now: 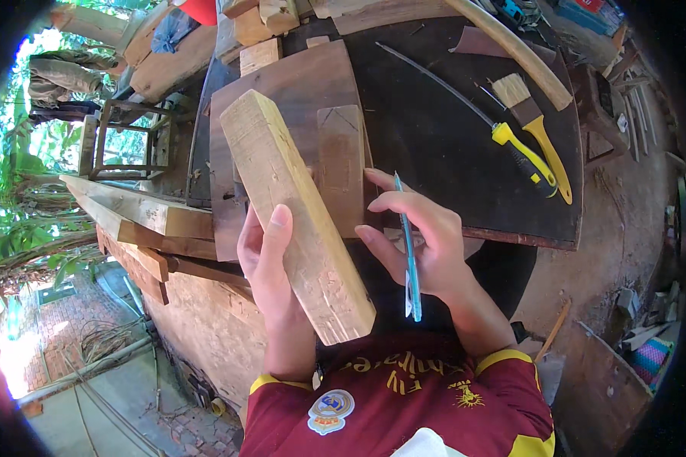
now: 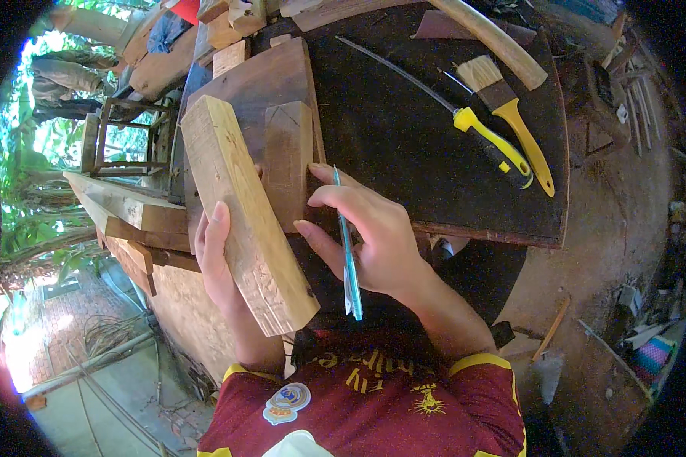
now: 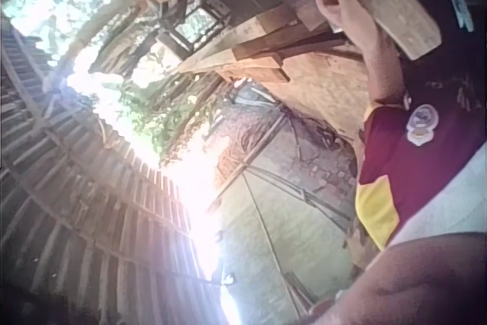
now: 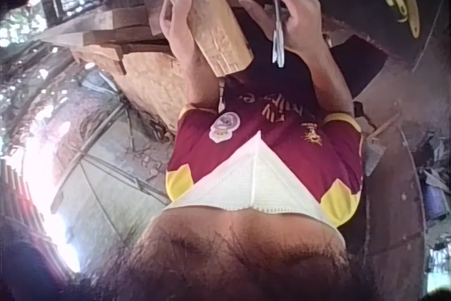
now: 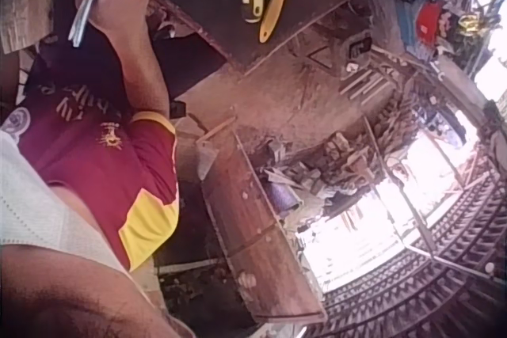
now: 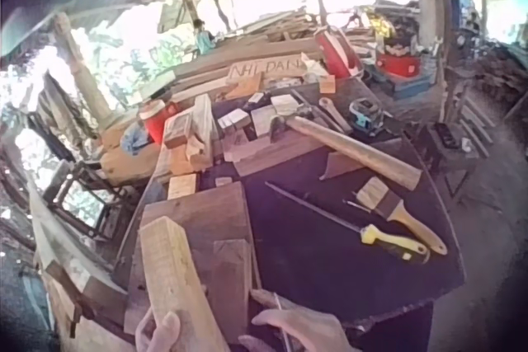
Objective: The person marks a rectangular wooden block with a pen, then uses a chisel and a wooden mallet to carve and shape the block. They repeatedly strike the chisel to remove wood shavings and refine the block's edges.
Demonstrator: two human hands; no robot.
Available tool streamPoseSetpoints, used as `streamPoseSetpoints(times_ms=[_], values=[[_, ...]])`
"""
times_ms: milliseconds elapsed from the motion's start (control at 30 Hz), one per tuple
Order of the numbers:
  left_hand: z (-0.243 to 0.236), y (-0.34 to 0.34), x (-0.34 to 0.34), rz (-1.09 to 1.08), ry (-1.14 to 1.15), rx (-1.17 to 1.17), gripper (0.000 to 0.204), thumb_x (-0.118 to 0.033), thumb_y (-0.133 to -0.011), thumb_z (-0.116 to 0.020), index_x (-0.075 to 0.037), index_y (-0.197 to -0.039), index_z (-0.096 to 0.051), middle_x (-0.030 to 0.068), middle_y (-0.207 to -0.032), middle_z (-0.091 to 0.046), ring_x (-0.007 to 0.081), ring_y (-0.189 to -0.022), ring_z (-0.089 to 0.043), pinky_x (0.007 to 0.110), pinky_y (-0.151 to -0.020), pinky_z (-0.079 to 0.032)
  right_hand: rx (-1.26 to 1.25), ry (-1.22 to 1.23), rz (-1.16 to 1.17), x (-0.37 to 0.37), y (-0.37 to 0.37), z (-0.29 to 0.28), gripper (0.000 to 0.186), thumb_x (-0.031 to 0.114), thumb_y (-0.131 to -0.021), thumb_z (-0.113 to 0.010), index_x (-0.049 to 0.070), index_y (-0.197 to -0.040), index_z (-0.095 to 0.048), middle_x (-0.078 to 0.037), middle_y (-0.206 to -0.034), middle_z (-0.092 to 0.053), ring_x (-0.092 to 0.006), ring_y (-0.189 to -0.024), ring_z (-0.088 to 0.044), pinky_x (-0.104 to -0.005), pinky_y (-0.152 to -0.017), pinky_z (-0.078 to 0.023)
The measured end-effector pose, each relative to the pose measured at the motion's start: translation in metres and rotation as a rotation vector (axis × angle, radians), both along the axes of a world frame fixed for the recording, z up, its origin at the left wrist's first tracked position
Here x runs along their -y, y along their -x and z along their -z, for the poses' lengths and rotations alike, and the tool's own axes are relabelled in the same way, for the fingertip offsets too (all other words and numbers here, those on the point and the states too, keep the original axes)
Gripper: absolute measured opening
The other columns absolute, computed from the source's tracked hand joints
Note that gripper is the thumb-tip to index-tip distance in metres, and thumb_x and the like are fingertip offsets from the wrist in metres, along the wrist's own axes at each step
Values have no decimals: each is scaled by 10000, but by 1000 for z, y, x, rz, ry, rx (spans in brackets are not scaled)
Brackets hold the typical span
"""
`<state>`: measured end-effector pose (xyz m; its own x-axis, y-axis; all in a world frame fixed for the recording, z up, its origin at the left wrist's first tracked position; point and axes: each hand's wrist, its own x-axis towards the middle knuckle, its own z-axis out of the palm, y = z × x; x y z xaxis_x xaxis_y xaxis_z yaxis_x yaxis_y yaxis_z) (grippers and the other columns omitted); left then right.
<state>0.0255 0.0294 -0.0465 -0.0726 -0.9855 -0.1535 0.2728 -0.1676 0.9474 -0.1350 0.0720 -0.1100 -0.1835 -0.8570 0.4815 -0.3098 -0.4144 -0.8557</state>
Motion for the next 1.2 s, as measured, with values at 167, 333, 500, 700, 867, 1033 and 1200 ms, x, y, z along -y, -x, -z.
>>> streamPoseSetpoints(times_ms=[167, 333, 500, 700, 867, 1033, 1200], values=[[-1, 1, -1, -8, -24, -12, 421, -176, -951, -592, 59, -1295, -533, 129, -1176, -642, 158, -969, -649, 273, -841, -521, 1, 2, 11, 1, -1, 0, 323, 46, -751, -823, 26, -1012, -634, -266, -1187, -656, -295, -1011, -711, -300, -782, -540], [-3, 3, -1, -6, -26, -17, 413, -171, -950, -591, 60, -1288, -538, 132, -1171, -645, 160, -966, -656, 278, -834, -533, -20, 17, 21, 2, 0, 1, 310, 42, -751, -822, 25, -1004, -644, -256, -1162, -670, -286, -1019, -710, -303, -779, -541], [-4, 3, -1, 9, -26, -30, 414, -161, -940, -599, 61, -1284, -540, 140, -1164, -651, 165, -956, -664, 282, -829, -539, 7, -27, 9, -1, 0, -2, 313, 40, -748, -822, 23, -1006, -646, -230, -1113, -688, -296, -1070, -693, -311, -788, -547], [1, -2, 1, -1, -43, 1, 434, -182, -938, -599, 66, -1288, -535, 146, -1166, -650, 173, -954, -665, 291, -830, -537, -12, 2, 13, 0, 0, 3, 327, 86, -751, -815, 55, -1009, -616, -248, -1169, -658, -384, -1050, -672, -380, -841, -565], [5, -2, -1, -20, -48, -89, 485, -207, -921, -619, 73, -1303, -518, 161, -1185, -639, 184, -969, -660, 294, -849, -530, -20, 7, 15, 0, 1, 3, 335, 87, -746, -820, 56, -1002, -606, -244, -1173, -657, -387, -1030, -677, -385, -829, -571], [2, 2, 0, -30, -10, -49, 504, -200, -917, -619, 75, -1322, -501, 169, -1207, -628, 199, -1019, -645, 303, -881, -522, -18, 10, 20, 0, 1, 3, 338, 88, -743, -823, 56, -999, -603, -241, -1169, -658, -390, -1024, -677, -386, -831, -572], [2, 12, -5, -107, 55, -44, 504, -180, -915, -613, 77, -1333, -493, 186, -1243, -619, 215, -1077, -633, 318, -931, -507, -9, 25, 16, 0, 2, 3, 341, 84, -744, -823, 51, -1002, -603, -242, -1165, -659, -392, -1027, -676, -385, -835, -571]])
